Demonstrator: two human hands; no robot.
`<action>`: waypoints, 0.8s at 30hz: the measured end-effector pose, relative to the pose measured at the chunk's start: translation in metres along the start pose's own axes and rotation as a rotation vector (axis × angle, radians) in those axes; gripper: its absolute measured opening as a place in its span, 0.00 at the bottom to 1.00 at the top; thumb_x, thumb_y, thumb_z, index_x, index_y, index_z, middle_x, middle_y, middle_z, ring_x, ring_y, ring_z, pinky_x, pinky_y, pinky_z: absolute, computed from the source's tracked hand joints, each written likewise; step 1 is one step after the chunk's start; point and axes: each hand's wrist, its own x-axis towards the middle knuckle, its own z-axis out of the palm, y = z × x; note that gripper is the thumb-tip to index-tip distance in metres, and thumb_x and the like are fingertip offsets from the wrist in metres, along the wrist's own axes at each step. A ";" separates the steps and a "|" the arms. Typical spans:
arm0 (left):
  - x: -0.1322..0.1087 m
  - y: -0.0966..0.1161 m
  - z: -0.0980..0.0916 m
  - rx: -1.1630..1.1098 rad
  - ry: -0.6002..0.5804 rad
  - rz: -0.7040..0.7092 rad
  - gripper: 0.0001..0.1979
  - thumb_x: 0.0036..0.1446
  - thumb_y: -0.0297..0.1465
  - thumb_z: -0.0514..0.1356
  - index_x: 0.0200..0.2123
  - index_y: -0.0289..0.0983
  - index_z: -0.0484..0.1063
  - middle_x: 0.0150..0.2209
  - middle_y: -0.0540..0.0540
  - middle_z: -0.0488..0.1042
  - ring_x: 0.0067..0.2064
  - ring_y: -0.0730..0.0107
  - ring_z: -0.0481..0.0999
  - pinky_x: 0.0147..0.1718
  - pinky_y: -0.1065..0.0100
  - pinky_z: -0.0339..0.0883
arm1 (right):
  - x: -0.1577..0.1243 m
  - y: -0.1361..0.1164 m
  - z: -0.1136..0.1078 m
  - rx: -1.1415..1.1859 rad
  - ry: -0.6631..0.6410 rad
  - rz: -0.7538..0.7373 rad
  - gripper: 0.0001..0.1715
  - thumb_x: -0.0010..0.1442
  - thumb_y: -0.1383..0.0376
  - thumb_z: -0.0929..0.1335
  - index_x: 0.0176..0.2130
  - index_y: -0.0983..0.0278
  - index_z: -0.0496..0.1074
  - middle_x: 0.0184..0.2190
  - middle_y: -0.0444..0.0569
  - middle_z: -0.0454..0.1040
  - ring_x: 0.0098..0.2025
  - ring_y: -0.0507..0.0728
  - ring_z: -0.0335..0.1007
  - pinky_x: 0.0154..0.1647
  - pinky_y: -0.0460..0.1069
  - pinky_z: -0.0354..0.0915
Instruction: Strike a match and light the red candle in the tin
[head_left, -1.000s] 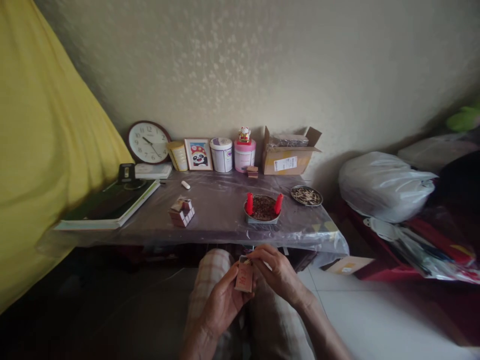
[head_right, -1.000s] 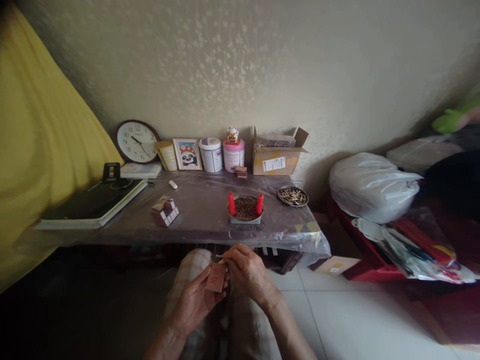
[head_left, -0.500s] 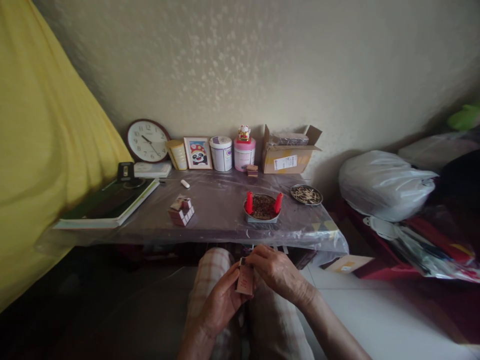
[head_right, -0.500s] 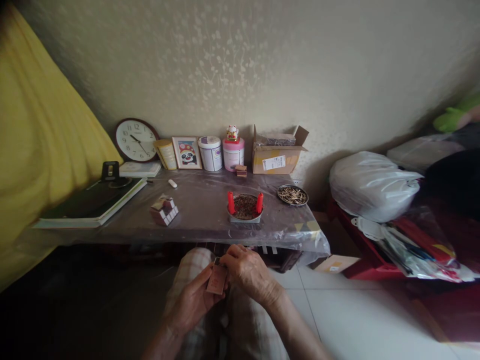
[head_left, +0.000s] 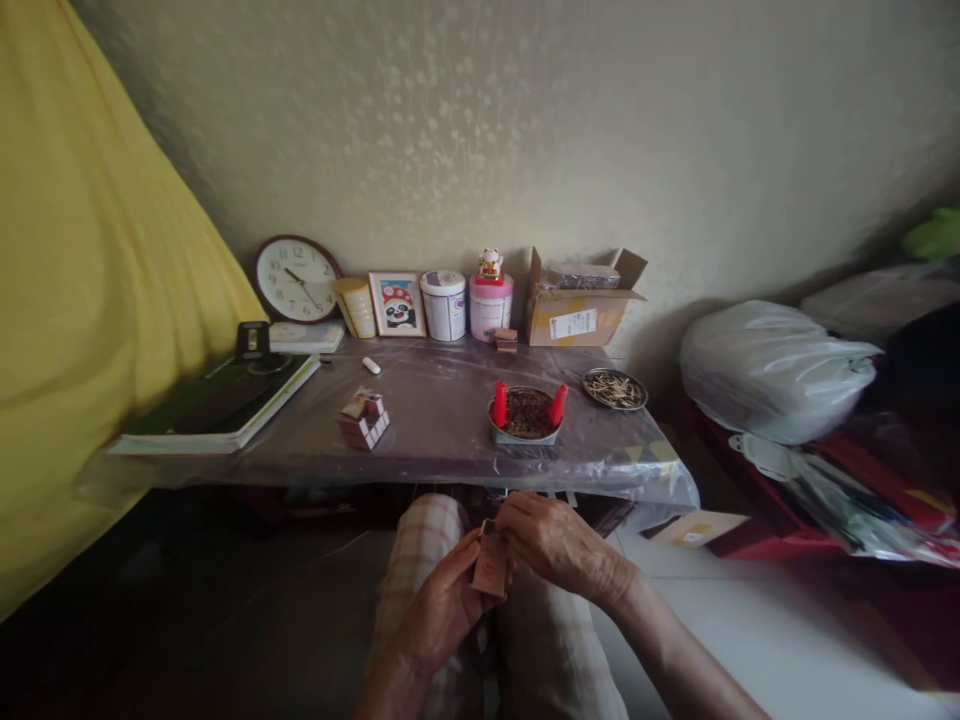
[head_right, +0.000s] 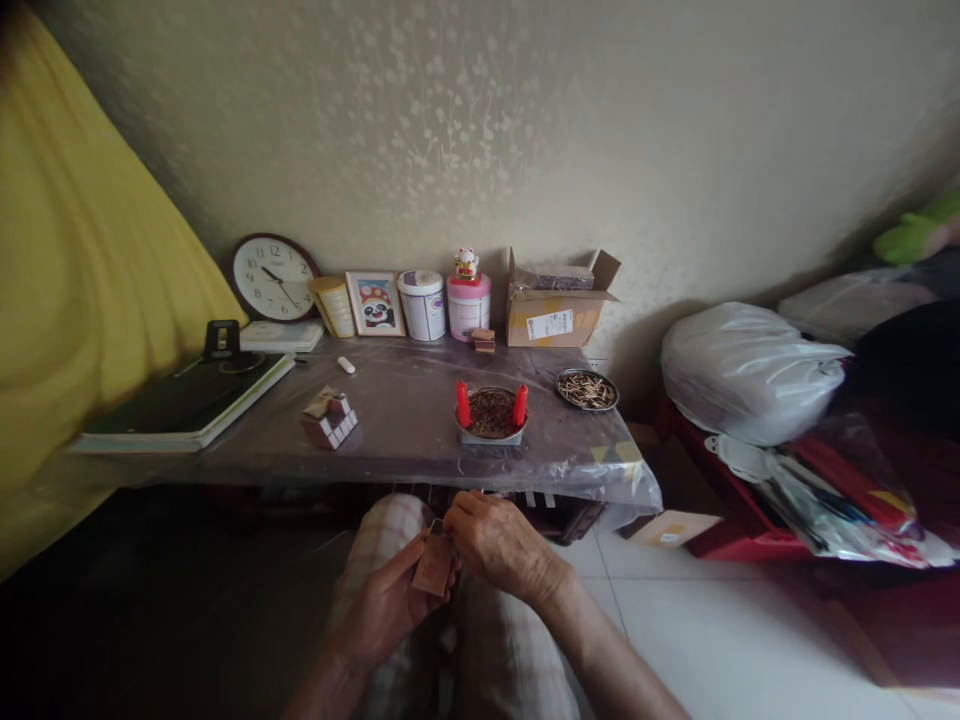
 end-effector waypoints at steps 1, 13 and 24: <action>0.000 0.000 0.000 -0.003 0.005 0.001 0.12 0.62 0.31 0.55 0.44 0.33 0.74 0.35 0.39 0.80 0.36 0.64 0.79 0.34 0.67 0.69 | 0.001 0.000 0.000 -0.005 0.000 -0.007 0.07 0.63 0.72 0.65 0.33 0.66 0.70 0.32 0.48 0.72 0.32 0.53 0.67 0.31 0.46 0.64; 0.002 -0.001 -0.001 -0.024 -0.028 0.030 0.11 0.61 0.29 0.55 0.46 0.37 0.72 0.37 0.42 0.80 0.36 0.63 0.79 0.31 0.67 0.69 | 0.002 -0.003 -0.003 -0.078 -0.019 -0.038 0.07 0.64 0.72 0.63 0.33 0.66 0.69 0.31 0.48 0.71 0.29 0.53 0.65 0.28 0.47 0.61; 0.001 0.005 0.002 -0.054 -0.030 0.008 0.16 0.64 0.29 0.51 0.54 0.36 0.65 0.36 0.40 0.79 0.35 0.65 0.79 0.31 0.67 0.71 | -0.004 0.013 -0.017 0.077 -0.022 0.035 0.09 0.62 0.74 0.62 0.37 0.66 0.70 0.32 0.48 0.71 0.32 0.54 0.69 0.33 0.47 0.65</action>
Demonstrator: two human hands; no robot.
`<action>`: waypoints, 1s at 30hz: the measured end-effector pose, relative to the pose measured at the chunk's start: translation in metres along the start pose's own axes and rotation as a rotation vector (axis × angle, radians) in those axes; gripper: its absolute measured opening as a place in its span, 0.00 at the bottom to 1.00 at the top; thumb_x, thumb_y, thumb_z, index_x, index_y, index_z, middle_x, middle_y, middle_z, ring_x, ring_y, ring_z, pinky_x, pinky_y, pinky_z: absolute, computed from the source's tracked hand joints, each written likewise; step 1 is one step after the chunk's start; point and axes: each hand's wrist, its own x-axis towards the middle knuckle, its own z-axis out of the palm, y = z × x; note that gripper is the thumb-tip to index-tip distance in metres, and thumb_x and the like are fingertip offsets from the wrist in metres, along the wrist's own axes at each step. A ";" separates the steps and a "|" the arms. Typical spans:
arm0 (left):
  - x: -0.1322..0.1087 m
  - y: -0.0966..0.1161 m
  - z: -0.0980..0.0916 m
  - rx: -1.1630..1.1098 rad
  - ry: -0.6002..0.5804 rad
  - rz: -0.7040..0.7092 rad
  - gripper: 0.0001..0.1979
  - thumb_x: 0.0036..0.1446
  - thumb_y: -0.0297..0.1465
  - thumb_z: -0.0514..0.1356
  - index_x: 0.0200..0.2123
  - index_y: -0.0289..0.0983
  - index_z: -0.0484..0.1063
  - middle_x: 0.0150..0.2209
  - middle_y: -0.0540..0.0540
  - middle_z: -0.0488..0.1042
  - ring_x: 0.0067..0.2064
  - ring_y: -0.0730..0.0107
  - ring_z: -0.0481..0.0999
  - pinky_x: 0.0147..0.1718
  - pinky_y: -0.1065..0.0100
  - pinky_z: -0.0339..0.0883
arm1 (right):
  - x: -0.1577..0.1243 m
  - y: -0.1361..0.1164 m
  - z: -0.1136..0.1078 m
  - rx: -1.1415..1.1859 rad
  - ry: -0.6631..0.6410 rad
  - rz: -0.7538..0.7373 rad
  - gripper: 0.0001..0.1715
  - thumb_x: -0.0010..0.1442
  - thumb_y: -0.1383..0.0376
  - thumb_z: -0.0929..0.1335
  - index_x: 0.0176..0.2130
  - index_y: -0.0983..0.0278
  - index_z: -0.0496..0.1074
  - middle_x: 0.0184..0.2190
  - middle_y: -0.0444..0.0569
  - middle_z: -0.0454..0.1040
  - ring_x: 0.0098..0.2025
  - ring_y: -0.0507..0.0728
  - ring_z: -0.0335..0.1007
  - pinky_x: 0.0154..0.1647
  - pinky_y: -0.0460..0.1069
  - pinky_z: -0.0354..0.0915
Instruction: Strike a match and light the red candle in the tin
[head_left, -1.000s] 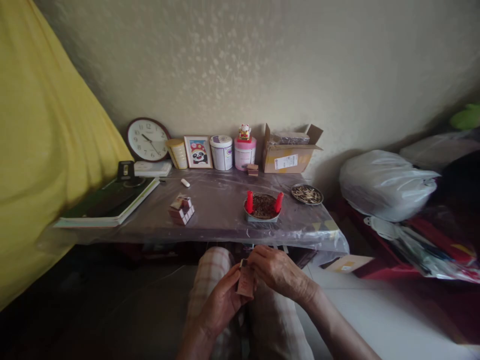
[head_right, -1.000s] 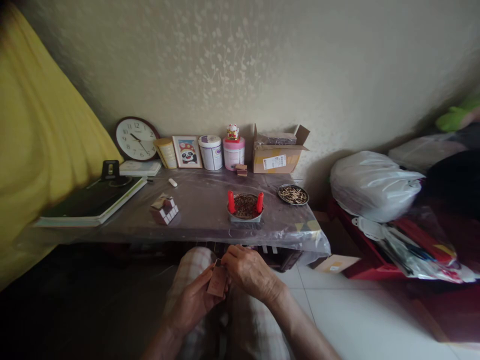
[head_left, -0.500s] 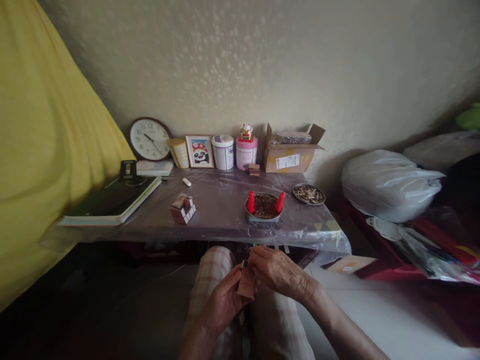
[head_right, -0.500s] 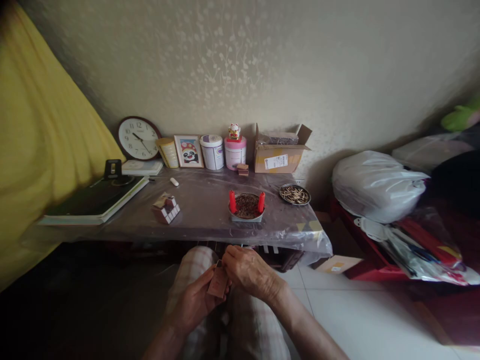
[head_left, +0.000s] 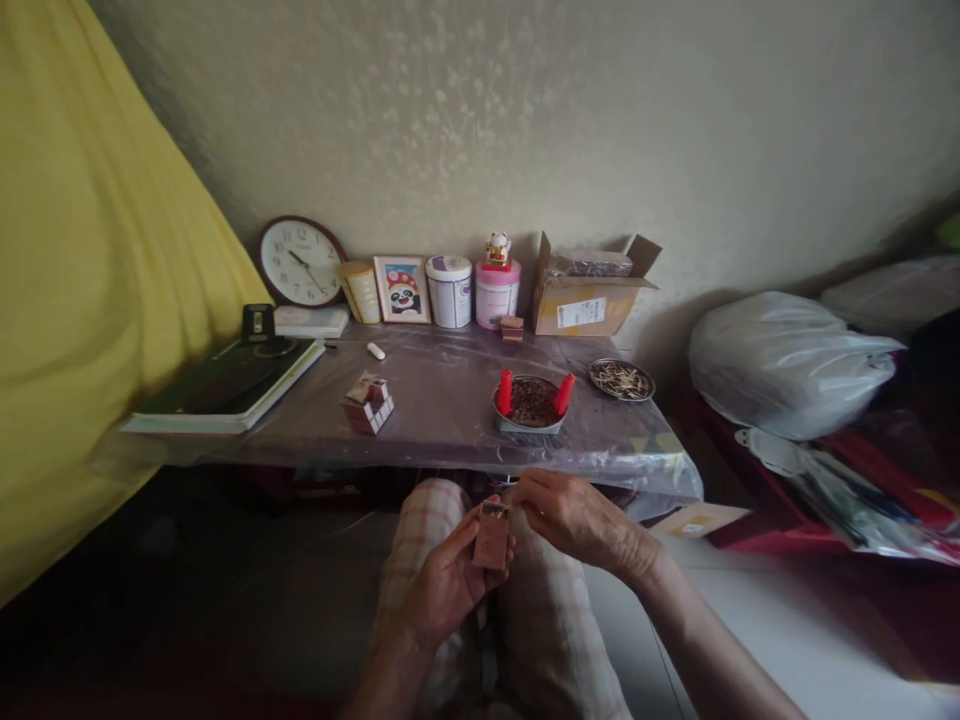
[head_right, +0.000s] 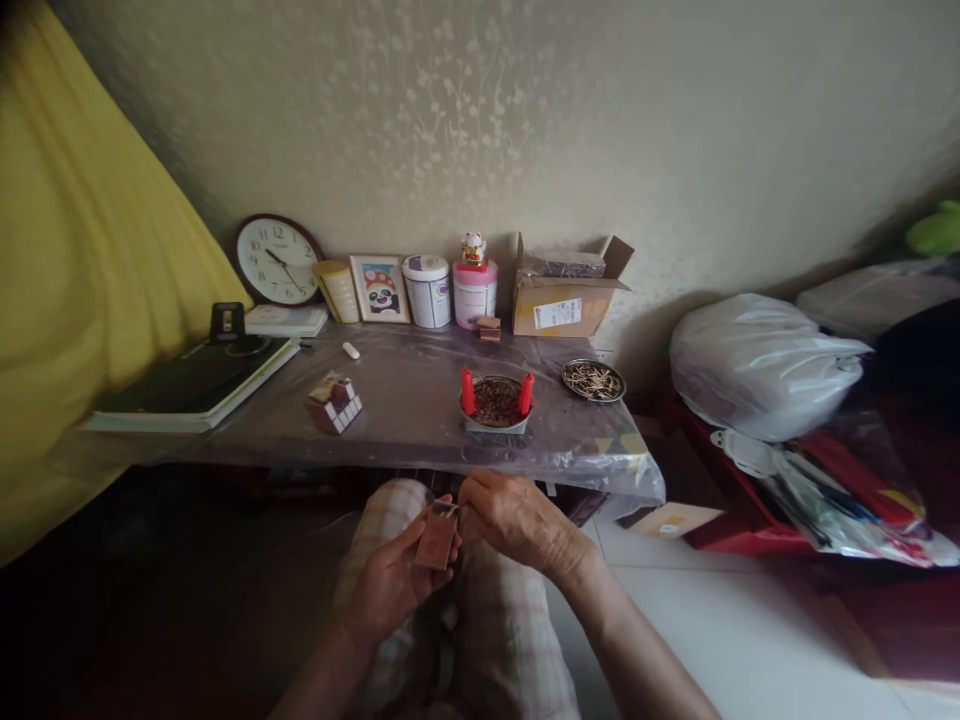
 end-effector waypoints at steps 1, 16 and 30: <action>0.000 0.000 0.000 -0.006 0.008 -0.002 0.17 0.63 0.29 0.52 0.55 0.36 0.64 0.36 0.40 0.79 0.35 0.65 0.79 0.31 0.67 0.71 | 0.000 0.000 -0.002 0.010 -0.001 -0.005 0.10 0.62 0.75 0.62 0.37 0.66 0.71 0.33 0.48 0.71 0.33 0.54 0.70 0.34 0.47 0.65; 0.001 -0.005 0.001 -0.022 -0.039 0.019 0.13 0.62 0.30 0.55 0.48 0.36 0.71 0.37 0.42 0.79 0.37 0.63 0.79 0.33 0.67 0.72 | 0.009 -0.009 0.003 0.169 0.064 -0.074 0.11 0.61 0.74 0.62 0.36 0.66 0.73 0.32 0.48 0.71 0.31 0.53 0.68 0.33 0.46 0.65; -0.001 -0.001 0.003 -0.021 -0.072 0.033 0.13 0.62 0.30 0.54 0.50 0.37 0.69 0.38 0.41 0.80 0.37 0.64 0.79 0.34 0.66 0.71 | 0.005 -0.007 0.020 0.528 0.311 0.068 0.08 0.65 0.64 0.65 0.36 0.64 0.73 0.33 0.48 0.76 0.35 0.53 0.73 0.37 0.47 0.67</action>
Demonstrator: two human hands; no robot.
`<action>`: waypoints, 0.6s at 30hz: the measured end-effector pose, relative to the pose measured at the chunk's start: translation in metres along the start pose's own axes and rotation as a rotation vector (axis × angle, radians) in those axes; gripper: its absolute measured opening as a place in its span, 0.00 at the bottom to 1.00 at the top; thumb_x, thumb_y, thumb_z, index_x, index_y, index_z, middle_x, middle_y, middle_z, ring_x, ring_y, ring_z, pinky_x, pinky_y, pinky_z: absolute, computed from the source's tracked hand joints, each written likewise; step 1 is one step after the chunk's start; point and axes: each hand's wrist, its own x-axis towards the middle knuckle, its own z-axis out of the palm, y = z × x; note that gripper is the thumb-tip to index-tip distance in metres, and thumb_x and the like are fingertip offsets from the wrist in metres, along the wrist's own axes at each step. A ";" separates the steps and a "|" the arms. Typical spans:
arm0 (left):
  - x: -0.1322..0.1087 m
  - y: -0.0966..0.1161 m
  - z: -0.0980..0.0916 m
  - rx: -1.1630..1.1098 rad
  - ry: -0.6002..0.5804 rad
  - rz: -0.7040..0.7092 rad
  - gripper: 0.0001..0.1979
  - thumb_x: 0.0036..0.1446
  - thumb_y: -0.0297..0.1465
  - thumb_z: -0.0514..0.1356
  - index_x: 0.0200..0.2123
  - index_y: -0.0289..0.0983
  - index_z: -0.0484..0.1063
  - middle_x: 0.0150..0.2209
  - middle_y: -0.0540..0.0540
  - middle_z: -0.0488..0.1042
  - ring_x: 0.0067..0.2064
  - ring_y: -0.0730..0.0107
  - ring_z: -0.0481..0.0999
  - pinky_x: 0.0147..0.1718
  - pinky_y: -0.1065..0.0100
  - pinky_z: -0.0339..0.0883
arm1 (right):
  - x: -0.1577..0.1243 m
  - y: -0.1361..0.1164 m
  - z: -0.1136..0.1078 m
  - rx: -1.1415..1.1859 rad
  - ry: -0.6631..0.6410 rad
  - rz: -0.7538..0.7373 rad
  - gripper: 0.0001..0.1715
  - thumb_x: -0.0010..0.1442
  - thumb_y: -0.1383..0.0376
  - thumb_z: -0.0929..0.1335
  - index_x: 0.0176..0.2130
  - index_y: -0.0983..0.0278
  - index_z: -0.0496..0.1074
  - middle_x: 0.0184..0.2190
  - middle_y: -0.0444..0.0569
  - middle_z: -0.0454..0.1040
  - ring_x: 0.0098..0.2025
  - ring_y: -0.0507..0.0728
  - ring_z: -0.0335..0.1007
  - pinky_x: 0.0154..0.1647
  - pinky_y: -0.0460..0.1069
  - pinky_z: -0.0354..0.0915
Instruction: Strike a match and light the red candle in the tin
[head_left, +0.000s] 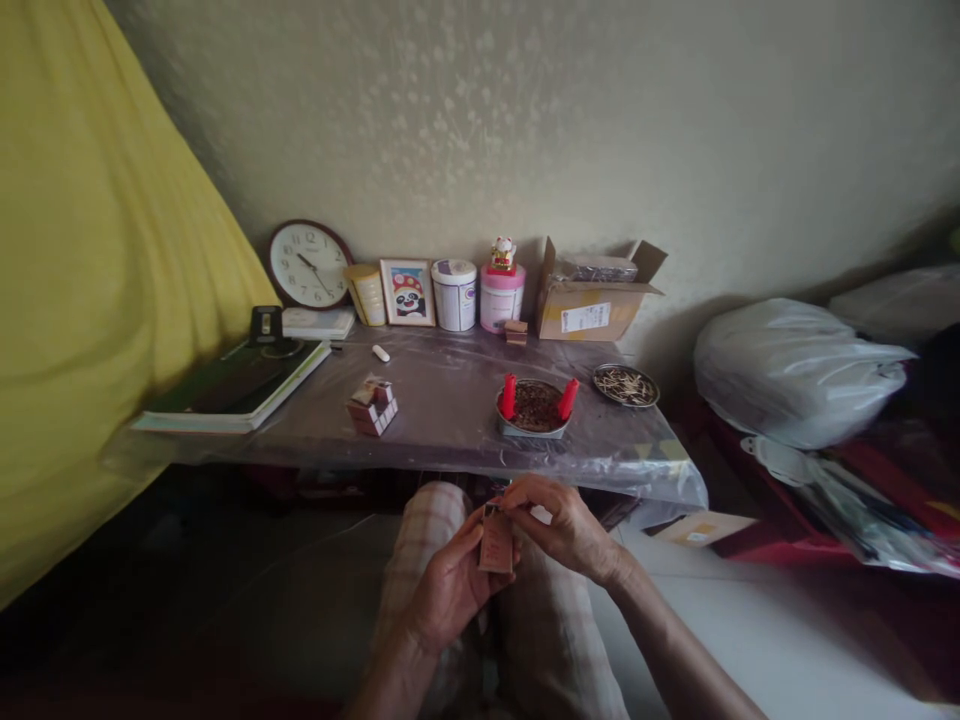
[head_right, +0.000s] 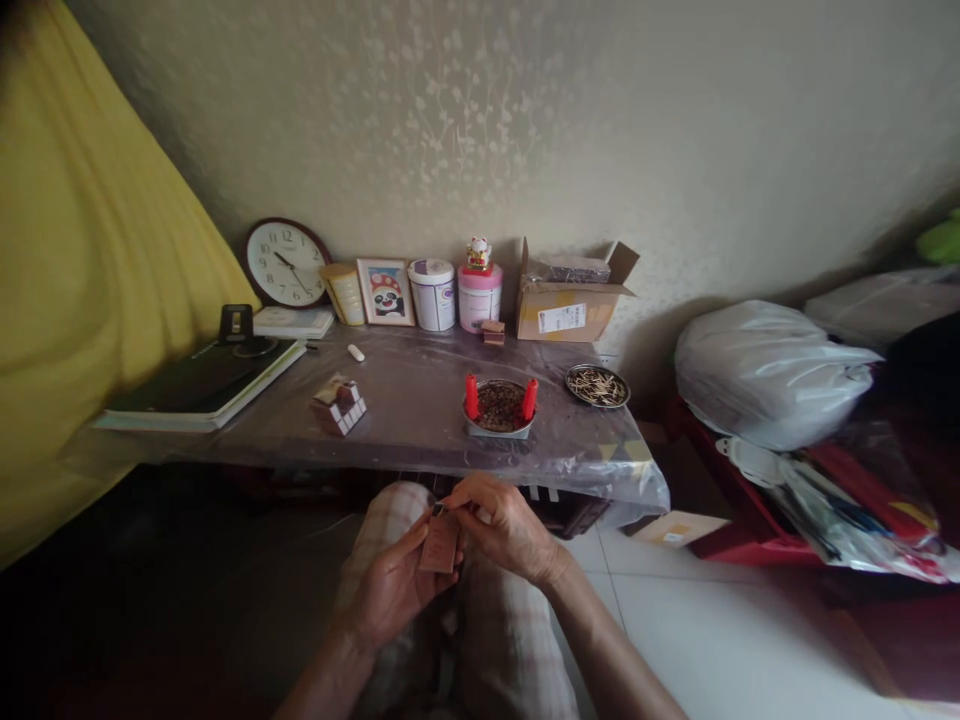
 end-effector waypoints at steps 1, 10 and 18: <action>0.000 0.000 0.000 -0.003 0.004 0.001 0.14 0.62 0.30 0.54 0.50 0.37 0.69 0.38 0.41 0.80 0.37 0.64 0.79 0.34 0.66 0.71 | 0.000 0.000 0.001 0.005 0.012 0.002 0.09 0.65 0.64 0.65 0.35 0.64 0.73 0.33 0.48 0.76 0.35 0.53 0.73 0.37 0.47 0.67; 0.004 0.006 0.008 -0.024 0.026 0.010 0.13 0.61 0.30 0.56 0.49 0.37 0.69 0.37 0.41 0.80 0.36 0.63 0.79 0.33 0.65 0.72 | 0.003 0.001 0.000 0.059 0.108 0.018 0.08 0.64 0.65 0.66 0.34 0.63 0.73 0.32 0.47 0.76 0.34 0.53 0.73 0.36 0.47 0.68; 0.008 0.013 0.019 -0.027 0.024 0.020 0.11 0.60 0.29 0.57 0.46 0.38 0.71 0.36 0.43 0.80 0.37 0.63 0.79 0.33 0.65 0.71 | 0.011 -0.001 0.000 0.080 0.127 -0.016 0.09 0.65 0.65 0.64 0.35 0.63 0.74 0.33 0.48 0.76 0.36 0.53 0.74 0.37 0.47 0.68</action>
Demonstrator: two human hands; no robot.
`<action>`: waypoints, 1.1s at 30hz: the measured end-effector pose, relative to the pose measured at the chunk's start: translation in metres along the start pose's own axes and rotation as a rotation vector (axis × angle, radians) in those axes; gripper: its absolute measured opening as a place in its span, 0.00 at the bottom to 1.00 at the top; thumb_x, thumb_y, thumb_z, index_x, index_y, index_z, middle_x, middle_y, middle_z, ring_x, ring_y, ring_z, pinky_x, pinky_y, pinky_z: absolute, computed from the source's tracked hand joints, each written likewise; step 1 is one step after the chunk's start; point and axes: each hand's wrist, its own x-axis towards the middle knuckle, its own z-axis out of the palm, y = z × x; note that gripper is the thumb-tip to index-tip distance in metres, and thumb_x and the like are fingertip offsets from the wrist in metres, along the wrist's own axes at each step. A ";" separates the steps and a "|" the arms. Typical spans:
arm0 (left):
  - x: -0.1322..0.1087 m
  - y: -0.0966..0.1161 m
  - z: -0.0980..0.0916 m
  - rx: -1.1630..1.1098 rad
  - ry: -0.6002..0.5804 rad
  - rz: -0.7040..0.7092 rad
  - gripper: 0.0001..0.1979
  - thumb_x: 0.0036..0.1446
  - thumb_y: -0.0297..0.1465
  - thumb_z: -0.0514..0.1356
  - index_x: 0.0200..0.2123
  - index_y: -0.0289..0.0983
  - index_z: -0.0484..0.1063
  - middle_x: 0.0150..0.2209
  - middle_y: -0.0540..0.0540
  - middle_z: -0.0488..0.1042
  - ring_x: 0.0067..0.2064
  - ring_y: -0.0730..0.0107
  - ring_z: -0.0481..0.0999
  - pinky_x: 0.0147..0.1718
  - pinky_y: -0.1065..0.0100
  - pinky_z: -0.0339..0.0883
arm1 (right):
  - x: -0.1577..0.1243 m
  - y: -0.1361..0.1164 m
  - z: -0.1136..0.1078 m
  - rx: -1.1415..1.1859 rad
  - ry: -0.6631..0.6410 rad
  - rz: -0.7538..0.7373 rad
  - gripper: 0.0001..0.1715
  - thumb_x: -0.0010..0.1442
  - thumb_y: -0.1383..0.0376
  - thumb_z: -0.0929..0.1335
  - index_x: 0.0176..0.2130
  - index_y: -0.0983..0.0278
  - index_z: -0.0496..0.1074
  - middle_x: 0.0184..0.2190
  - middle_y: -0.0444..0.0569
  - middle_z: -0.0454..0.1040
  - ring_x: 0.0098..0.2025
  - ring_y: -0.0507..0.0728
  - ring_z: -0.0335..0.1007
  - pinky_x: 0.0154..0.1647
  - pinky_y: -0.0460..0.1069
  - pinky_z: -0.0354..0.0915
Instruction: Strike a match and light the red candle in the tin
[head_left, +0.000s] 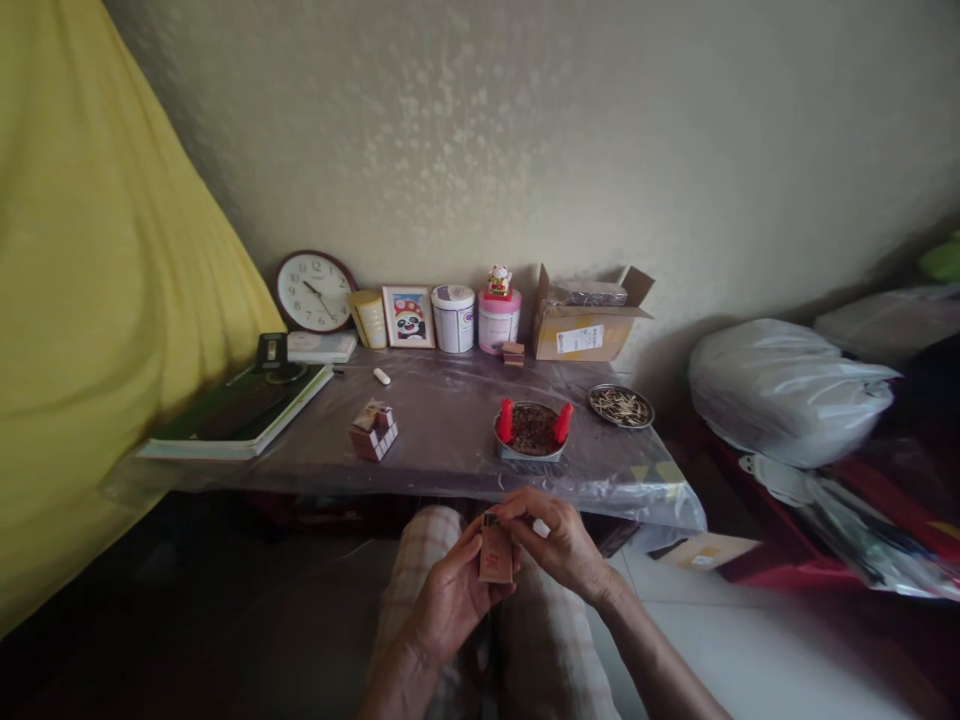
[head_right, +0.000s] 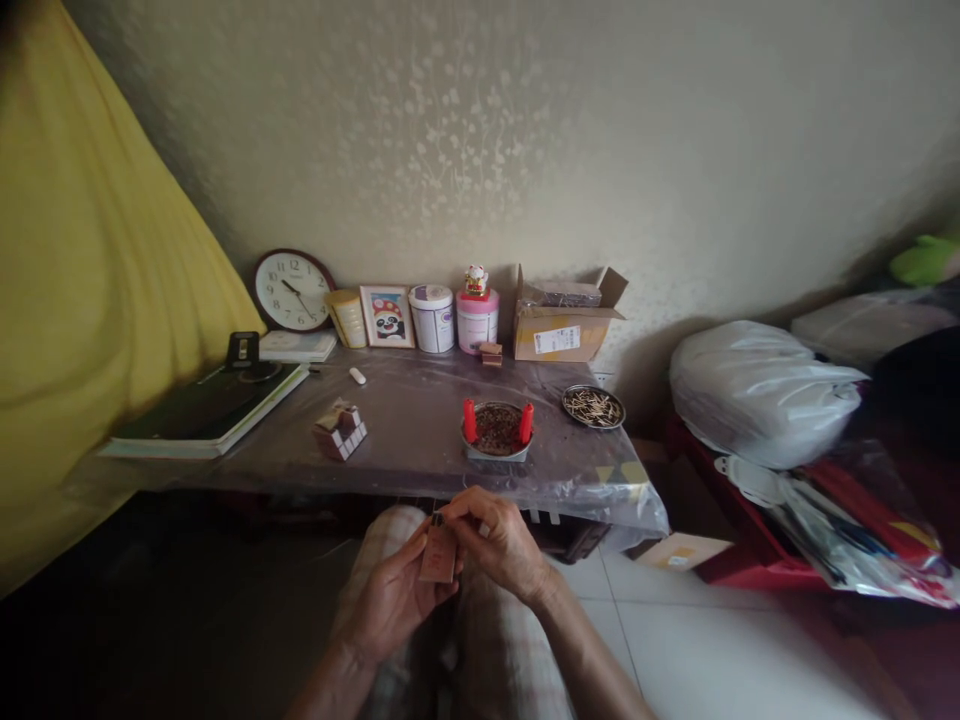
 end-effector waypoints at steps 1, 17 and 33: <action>0.001 0.000 0.001 0.002 -0.006 0.004 0.10 0.60 0.29 0.57 0.45 0.38 0.71 0.35 0.43 0.80 0.37 0.63 0.79 0.33 0.65 0.71 | 0.001 0.000 0.000 0.007 0.003 0.006 0.09 0.65 0.65 0.64 0.35 0.63 0.74 0.33 0.48 0.76 0.36 0.53 0.74 0.38 0.47 0.68; 0.005 0.012 0.018 0.003 -0.027 0.046 0.08 0.58 0.27 0.59 0.42 0.38 0.73 0.36 0.43 0.81 0.37 0.63 0.80 0.34 0.64 0.72 | 0.015 -0.005 -0.006 -0.022 0.037 0.011 0.11 0.65 0.62 0.65 0.34 0.63 0.74 0.32 0.47 0.76 0.34 0.53 0.73 0.36 0.46 0.68; 0.015 0.015 0.014 0.018 -0.055 0.047 0.10 0.62 0.29 0.55 0.45 0.38 0.72 0.37 0.43 0.81 0.38 0.64 0.80 0.34 0.64 0.72 | 0.023 0.003 -0.007 0.075 0.049 0.040 0.09 0.64 0.64 0.65 0.34 0.63 0.74 0.33 0.48 0.75 0.34 0.52 0.73 0.34 0.45 0.68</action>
